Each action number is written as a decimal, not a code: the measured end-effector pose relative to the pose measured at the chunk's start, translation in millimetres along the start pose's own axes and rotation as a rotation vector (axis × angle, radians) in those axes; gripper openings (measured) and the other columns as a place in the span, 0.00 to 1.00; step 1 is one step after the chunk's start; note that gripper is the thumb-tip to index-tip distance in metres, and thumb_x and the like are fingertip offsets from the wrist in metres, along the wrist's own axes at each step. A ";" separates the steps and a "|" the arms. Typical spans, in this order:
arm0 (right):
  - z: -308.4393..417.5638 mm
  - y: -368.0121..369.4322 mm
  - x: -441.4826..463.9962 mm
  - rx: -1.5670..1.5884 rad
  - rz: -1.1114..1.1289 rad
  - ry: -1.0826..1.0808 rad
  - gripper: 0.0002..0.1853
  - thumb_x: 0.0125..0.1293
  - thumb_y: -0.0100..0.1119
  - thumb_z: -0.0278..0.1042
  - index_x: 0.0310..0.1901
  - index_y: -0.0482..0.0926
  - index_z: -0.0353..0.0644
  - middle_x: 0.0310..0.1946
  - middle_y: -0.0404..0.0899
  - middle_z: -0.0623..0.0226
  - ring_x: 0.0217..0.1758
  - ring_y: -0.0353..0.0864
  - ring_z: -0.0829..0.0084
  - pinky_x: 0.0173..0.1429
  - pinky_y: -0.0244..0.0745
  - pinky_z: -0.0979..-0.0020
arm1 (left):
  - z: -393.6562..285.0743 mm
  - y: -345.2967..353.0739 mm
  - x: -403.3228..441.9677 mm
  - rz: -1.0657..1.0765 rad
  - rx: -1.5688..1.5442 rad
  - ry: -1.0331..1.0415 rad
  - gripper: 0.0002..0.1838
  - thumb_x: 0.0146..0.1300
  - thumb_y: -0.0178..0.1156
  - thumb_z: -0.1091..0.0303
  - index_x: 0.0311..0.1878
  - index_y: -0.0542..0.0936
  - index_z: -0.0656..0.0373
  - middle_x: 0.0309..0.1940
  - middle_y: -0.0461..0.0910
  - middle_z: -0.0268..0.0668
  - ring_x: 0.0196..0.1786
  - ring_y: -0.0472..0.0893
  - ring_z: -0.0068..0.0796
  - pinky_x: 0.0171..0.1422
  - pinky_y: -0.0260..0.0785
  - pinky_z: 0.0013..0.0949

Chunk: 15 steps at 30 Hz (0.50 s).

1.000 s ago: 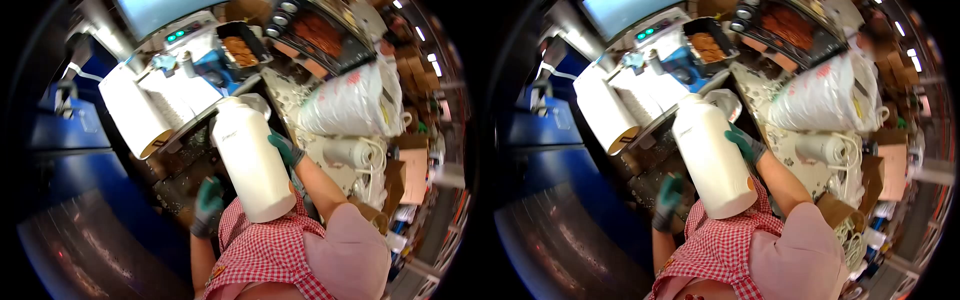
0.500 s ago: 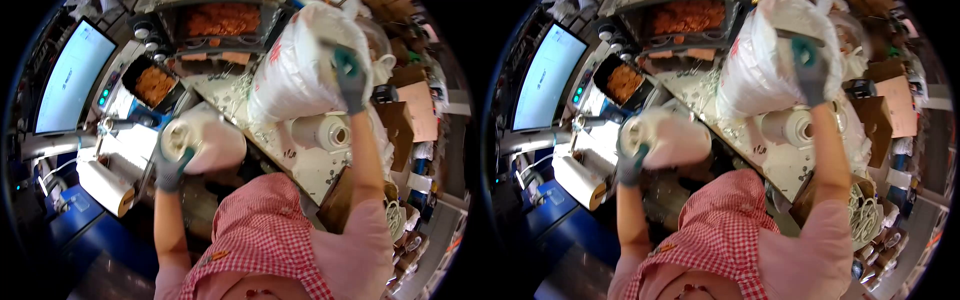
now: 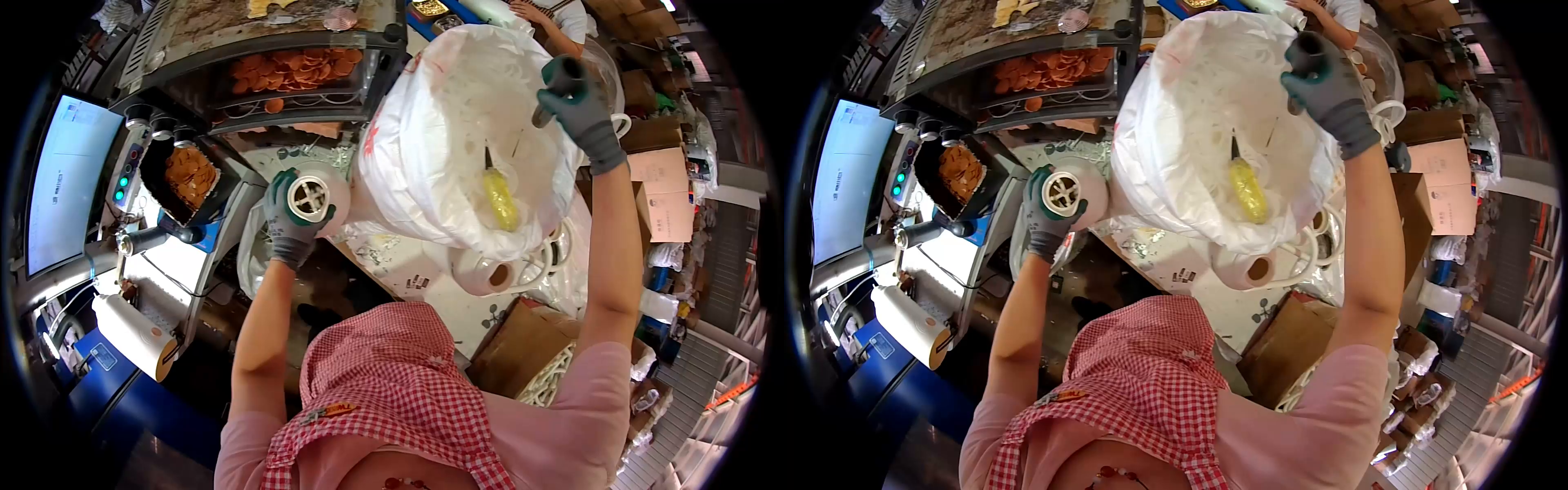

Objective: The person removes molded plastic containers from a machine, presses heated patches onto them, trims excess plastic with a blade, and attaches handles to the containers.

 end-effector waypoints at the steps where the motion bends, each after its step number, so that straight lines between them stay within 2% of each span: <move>1: -2.1 -13.0 -0.8 0.364 -0.033 -0.120 0.14 0.55 0.65 0.27 0.43 0.79 0.36 0.37 0.80 0.69 0.41 0.80 0.75 0.47 0.75 0.73 | -1.8 1.6 1.8 0.003 0.034 0.044 0.42 0.35 0.79 0.57 0.57 0.74 0.60 0.55 0.76 0.44 0.60 0.72 0.48 0.66 0.64 0.48; 3: -7.3 -48.7 -17.1 0.505 -0.265 -0.019 0.12 0.57 0.62 0.23 0.43 0.78 0.32 0.37 0.80 0.68 0.42 0.81 0.72 0.51 0.75 0.69 | -1.9 0.9 1.7 0.032 0.040 0.054 0.42 0.35 0.79 0.57 0.57 0.74 0.60 0.55 0.75 0.44 0.60 0.72 0.48 0.65 0.64 0.48; 5: -11.6 -74.4 -36.0 0.903 -0.522 -0.036 0.08 0.60 0.60 0.26 0.40 0.79 0.32 0.35 0.80 0.67 0.46 0.80 0.69 0.56 0.74 0.65 | -3.3 -5.5 2.8 0.036 -0.063 -0.002 0.39 0.39 0.79 0.58 0.57 0.74 0.58 0.55 0.75 0.45 0.59 0.73 0.50 0.64 0.67 0.47; 6: 25.7 -79.3 -50.6 0.988 -0.545 -0.091 0.06 0.60 0.59 0.31 0.32 0.80 0.38 0.29 0.77 0.69 0.42 0.78 0.69 0.56 0.70 0.61 | -0.7 -5.0 0.0 -0.044 -0.111 0.069 0.39 0.39 0.80 0.58 0.56 0.74 0.58 0.54 0.75 0.45 0.57 0.74 0.50 0.62 0.69 0.46; 8: 80.0 -62.1 -57.5 1.548 -0.365 -0.191 0.08 0.55 0.56 0.34 0.22 0.70 0.47 0.23 0.68 0.72 0.32 0.68 0.73 0.48 0.64 0.63 | -10.2 -22.9 -0.4 -0.148 -0.160 0.139 0.38 0.38 0.79 0.55 0.54 0.75 0.57 0.54 0.75 0.44 0.57 0.74 0.49 0.63 0.68 0.47; 9: 106.7 -52.9 -61.1 1.814 -0.269 -0.203 0.11 0.53 0.54 0.35 0.17 0.65 0.51 0.21 0.64 0.74 0.27 0.62 0.75 0.45 0.62 0.64 | 0.5 -16.0 1.3 -0.034 -0.091 0.003 0.38 0.38 0.79 0.54 0.54 0.76 0.57 0.55 0.75 0.45 0.59 0.73 0.49 0.65 0.66 0.48; 10: 140.7 -27.7 -71.3 1.623 -0.350 -0.290 0.11 0.55 0.53 0.36 0.20 0.62 0.51 0.21 0.61 0.74 0.26 0.60 0.76 0.42 0.61 0.66 | 2.1 -17.2 1.6 -0.020 -0.090 -0.056 0.39 0.37 0.79 0.53 0.55 0.76 0.57 0.56 0.74 0.45 0.60 0.72 0.49 0.66 0.65 0.49; 11: 145.8 6.2 -74.6 1.565 -0.332 -0.234 0.11 0.59 0.51 0.35 0.23 0.62 0.50 0.21 0.57 0.73 0.25 0.59 0.76 0.39 0.60 0.67 | 8.3 -10.0 0.8 -0.015 -0.072 -0.050 0.42 0.34 0.79 0.52 0.56 0.76 0.56 0.56 0.74 0.45 0.61 0.71 0.49 0.67 0.64 0.49; 12: 194.9 45.6 -77.6 1.438 -0.302 -0.320 0.10 0.64 0.48 0.33 0.25 0.63 0.48 0.22 0.57 0.73 0.26 0.60 0.76 0.37 0.59 0.68 | 7.4 -12.7 0.9 -0.026 -0.082 -0.058 0.42 0.33 0.80 0.52 0.56 0.76 0.56 0.55 0.74 0.45 0.61 0.71 0.49 0.67 0.64 0.49; 13: 216.2 88.6 -70.5 1.681 -0.057 -0.337 0.10 0.67 0.47 0.30 0.26 0.64 0.47 0.24 0.61 0.72 0.26 0.61 0.74 0.36 0.59 0.68 | 8.1 -15.5 0.9 -0.032 -0.093 -0.061 0.43 0.32 0.80 0.51 0.56 0.76 0.55 0.55 0.74 0.45 0.61 0.71 0.48 0.67 0.64 0.50; 15: 233.7 127.3 -69.2 1.665 0.013 -0.288 0.10 0.67 0.49 0.31 0.26 0.65 0.47 0.25 0.64 0.70 0.26 0.62 0.73 0.33 0.58 0.68 | 15.8 -10.0 -2.2 -0.041 -0.070 -0.086 0.41 0.33 0.79 0.49 0.55 0.77 0.54 0.55 0.75 0.44 0.61 0.72 0.49 0.67 0.63 0.50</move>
Point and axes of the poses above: each hand's wrist, its own x-axis towards the middle knuckle, its own y-axis out of the palm, z = x × y, the point moved 9 cm from there along x, towards the middle knuckle
